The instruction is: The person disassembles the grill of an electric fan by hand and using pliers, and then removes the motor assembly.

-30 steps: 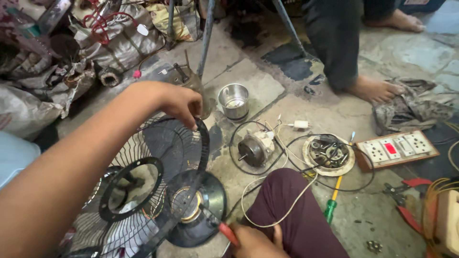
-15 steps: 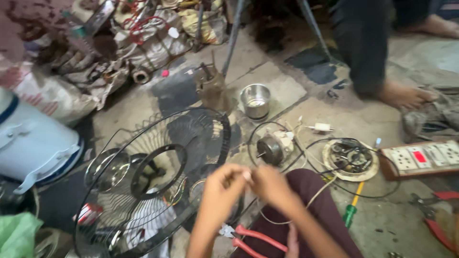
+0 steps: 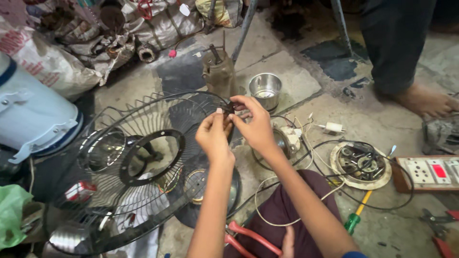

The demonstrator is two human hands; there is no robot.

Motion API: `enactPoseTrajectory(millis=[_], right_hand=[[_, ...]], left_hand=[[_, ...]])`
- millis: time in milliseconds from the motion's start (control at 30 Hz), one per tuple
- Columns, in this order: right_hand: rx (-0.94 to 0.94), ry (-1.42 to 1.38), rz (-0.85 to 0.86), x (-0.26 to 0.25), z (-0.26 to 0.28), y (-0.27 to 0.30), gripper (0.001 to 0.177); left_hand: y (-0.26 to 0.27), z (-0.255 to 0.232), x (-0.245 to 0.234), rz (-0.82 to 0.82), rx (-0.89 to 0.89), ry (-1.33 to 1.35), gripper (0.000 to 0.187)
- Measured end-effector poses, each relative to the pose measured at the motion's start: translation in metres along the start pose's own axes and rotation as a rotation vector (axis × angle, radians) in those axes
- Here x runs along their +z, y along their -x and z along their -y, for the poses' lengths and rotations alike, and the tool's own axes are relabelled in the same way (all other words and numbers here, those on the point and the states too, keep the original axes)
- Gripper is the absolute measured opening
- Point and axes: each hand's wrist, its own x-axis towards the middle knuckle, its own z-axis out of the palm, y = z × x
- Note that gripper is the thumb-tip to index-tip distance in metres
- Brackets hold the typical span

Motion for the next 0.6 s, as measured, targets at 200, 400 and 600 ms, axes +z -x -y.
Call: enactPoseTrajectory(millis=[200, 400, 600], right_hand=[[0.005, -0.102, -0.024, 0.003, -0.011, 0.003, 0.044], [0.026, -0.125, -0.021, 0.002, -0.017, 0.003, 0.043], [0.030, -0.196, -0.022, 0.004, -0.025, 0.001, 0.044]], left_hand=[[-0.004, 0.001, -0.001, 0.030, 0.068, -0.046, 0.014], [0.002, -0.002, -0.006, 0.130, 0.277, -0.304, 0.013], [0.007, -0.006, -0.009, 0.195, 0.762, -0.791, 0.013]])
